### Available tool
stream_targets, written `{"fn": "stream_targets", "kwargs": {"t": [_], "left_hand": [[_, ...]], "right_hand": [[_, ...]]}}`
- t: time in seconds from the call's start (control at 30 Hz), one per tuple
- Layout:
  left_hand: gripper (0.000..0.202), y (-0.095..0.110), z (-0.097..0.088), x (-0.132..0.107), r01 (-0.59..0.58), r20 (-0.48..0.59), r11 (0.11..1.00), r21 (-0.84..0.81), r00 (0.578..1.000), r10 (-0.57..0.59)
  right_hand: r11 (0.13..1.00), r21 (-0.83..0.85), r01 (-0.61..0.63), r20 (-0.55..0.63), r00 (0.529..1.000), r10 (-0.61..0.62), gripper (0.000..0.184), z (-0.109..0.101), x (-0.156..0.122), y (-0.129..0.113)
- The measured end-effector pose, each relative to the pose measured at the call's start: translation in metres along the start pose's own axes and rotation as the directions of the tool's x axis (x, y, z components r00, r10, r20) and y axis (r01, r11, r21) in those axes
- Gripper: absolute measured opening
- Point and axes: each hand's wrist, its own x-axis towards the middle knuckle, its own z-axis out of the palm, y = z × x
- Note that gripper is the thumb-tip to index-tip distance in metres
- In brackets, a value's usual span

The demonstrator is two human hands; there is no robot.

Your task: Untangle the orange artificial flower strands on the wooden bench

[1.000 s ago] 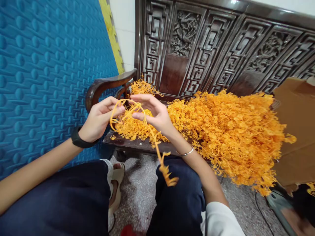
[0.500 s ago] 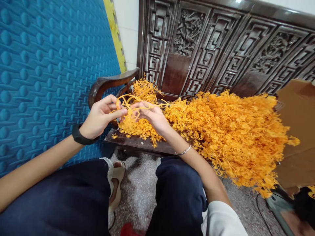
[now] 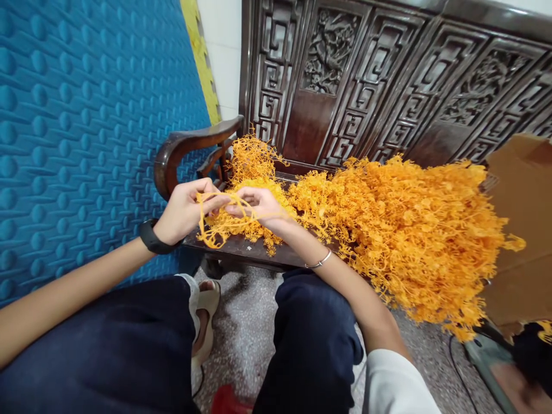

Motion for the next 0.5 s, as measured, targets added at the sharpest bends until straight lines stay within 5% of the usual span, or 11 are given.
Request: {"fn": "stream_targets", "kwargs": {"t": [0.27,0.4,0.5], "left_hand": [[0.047,-0.001,0.003,0.001,0.262,0.192,0.917,-0.302,0.959,-0.211],[0.033,-0.001,0.004,-0.001,0.350,0.315,0.917,-0.193,0.907,-0.279],[0.032,-0.002,0.003,-0.001,0.264,0.337,0.964,-0.041,0.912,-0.236]], "right_hand": [[0.993,0.021,0.116,-0.293,0.950,-0.105,0.018,-0.014,-0.001,0.002],[0.992,0.010,0.126,-0.272,0.955,-0.119,0.018,-0.013,-0.003,0.004],[0.991,0.012,0.132,-0.190,0.974,-0.127,0.017,-0.011,-0.004,0.004]]}}
